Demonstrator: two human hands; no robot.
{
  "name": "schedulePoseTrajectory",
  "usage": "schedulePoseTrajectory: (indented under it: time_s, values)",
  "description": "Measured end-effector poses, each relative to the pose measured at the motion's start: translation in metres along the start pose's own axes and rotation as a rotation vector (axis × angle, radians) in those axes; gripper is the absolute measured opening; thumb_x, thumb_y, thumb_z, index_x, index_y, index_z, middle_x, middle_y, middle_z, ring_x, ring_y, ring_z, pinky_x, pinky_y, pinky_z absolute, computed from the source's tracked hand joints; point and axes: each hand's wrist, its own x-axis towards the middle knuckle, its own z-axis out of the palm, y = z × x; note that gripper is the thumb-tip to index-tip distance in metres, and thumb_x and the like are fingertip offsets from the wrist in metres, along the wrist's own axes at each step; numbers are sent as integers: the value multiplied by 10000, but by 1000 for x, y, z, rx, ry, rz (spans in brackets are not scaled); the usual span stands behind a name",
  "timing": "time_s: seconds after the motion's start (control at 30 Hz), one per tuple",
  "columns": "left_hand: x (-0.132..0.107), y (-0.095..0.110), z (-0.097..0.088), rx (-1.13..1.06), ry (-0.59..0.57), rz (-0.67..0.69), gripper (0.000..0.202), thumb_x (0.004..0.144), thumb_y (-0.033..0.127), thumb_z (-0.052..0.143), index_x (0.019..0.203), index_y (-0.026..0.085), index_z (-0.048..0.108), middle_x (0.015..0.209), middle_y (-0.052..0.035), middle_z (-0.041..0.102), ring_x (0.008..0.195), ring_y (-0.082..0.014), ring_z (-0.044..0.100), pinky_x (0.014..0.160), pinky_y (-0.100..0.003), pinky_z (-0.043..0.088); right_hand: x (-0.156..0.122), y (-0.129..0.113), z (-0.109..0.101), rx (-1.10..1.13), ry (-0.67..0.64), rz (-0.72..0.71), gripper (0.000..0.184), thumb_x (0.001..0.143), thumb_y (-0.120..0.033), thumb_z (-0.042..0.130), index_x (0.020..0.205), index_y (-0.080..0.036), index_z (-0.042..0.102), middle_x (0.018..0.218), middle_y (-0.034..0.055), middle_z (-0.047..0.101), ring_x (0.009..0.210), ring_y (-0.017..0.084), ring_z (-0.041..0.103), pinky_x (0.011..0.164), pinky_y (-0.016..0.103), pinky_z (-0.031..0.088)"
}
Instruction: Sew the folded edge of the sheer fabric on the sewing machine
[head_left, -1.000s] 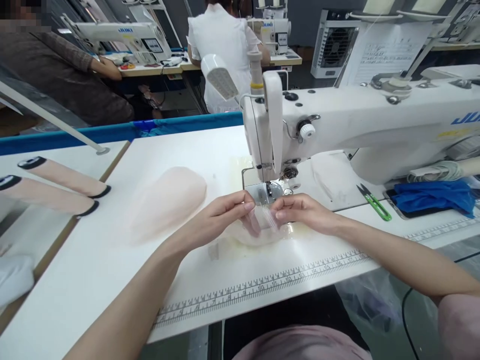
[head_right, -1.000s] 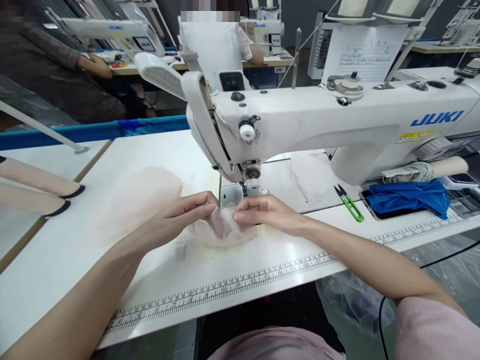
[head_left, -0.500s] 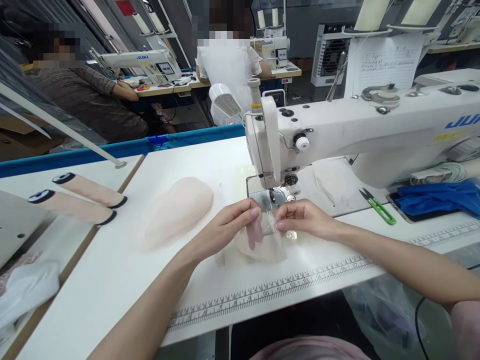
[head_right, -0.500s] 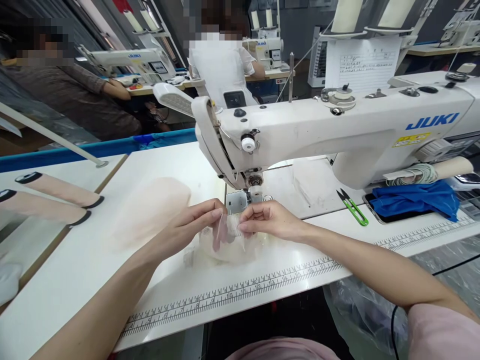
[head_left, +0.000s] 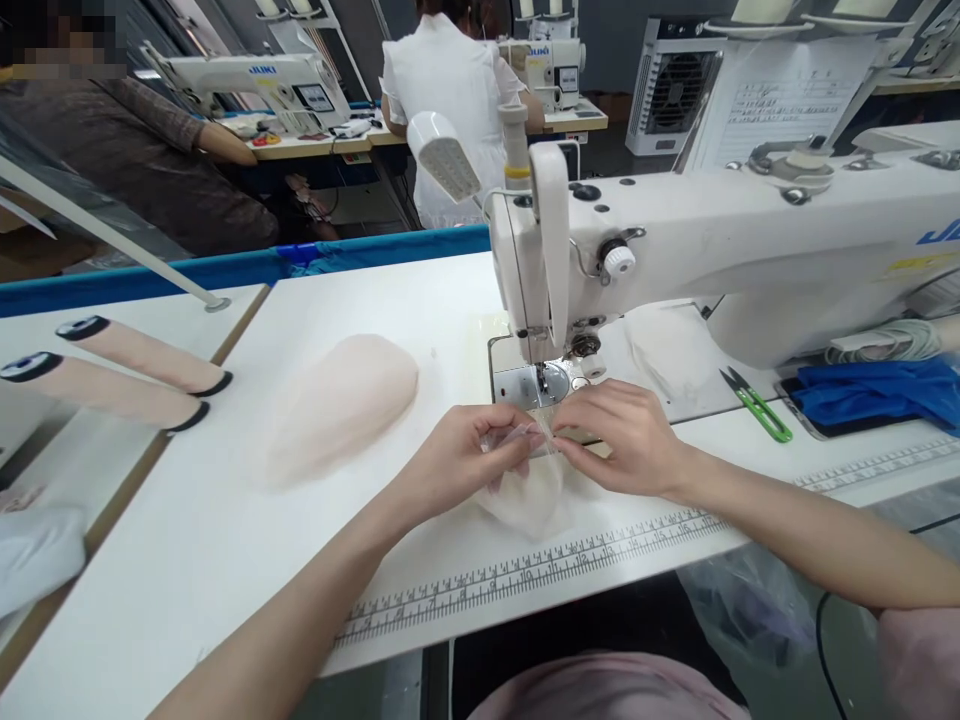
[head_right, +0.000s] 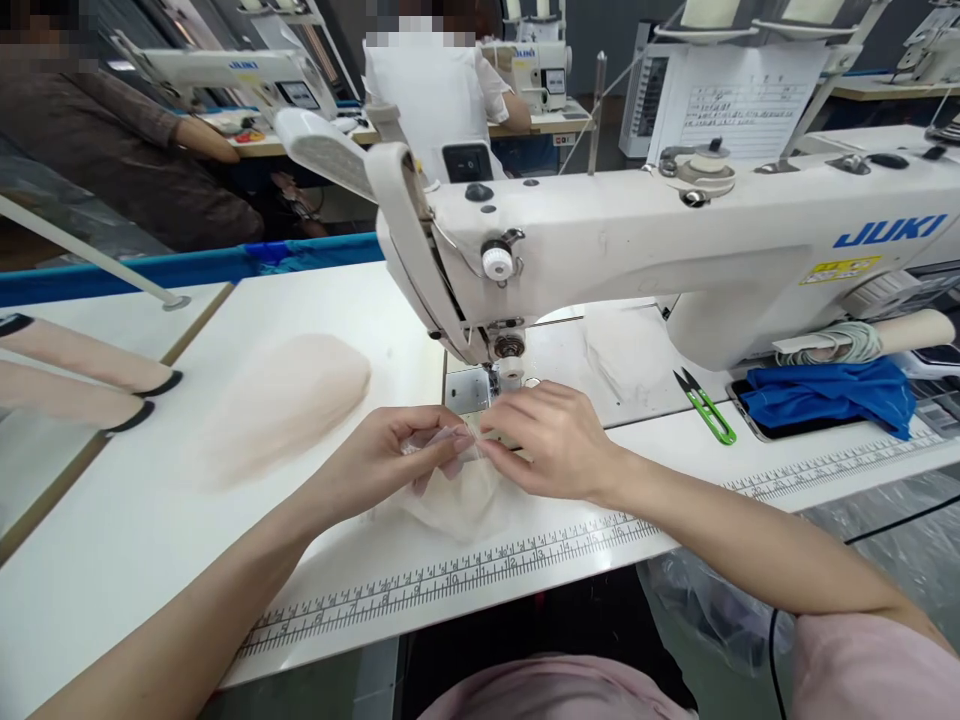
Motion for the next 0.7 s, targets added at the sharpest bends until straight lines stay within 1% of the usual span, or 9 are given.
schedulePoseTrajectory:
  time_s: [0.07, 0.17, 0.3, 0.4, 0.57, 0.7]
  values:
    - [0, 0, 2, 36, 6, 38, 260, 864, 411, 589, 815, 176, 687, 630, -8, 634, 565, -107, 551, 455, -179, 457, 0, -2, 0, -136, -61, -44, 137, 900, -236, 507, 863, -178, 625, 795, 10, 698, 717, 138, 636, 657, 281, 452]
    - [0, -1, 4, 99, 6, 80, 262, 881, 403, 572, 804, 181, 686, 632, 2, 647, 561, -101, 551, 483, -188, 447, 1, -4, 0, -205, -119, -55, 179, 899, -223, 464, 841, -180, 627, 764, 1, 689, 668, 130, 613, 639, 279, 432]
    - [1, -2, 5, 127, -2, 88, 254, 884, 394, 578, 773, 187, 675, 627, 19, 638, 575, -99, 552, 529, -201, 442, 2, -4, 0, -195, -133, -48, 188, 888, -187, 450, 824, -179, 627, 749, -1, 681, 660, 129, 606, 641, 281, 430]
    - [1, -3, 5, 110, -5, 82, 244, 880, 383, 586, 764, 188, 674, 624, 25, 625, 577, -96, 543, 536, -198, 438, 2, -3, 1, -178, -143, -27, 194, 886, -178, 442, 807, -185, 620, 739, -4, 682, 663, 127, 610, 651, 276, 437]
    - [2, -3, 4, 7, -45, 5, 251, 862, 405, 601, 776, 183, 678, 595, 34, 568, 516, -79, 487, 458, -177, 402, 2, -3, 1, -104, -97, 33, 160, 858, -157, 457, 778, -182, 593, 675, -20, 646, 640, 121, 607, 652, 261, 445]
    - [3, -1, 2, -43, -100, -48, 230, 842, 404, 626, 801, 185, 681, 570, 45, 534, 485, -66, 437, 435, -170, 352, 2, -3, 1, -75, -86, 48, 139, 853, -150, 464, 792, -177, 587, 681, -18, 637, 634, 122, 598, 656, 261, 446]
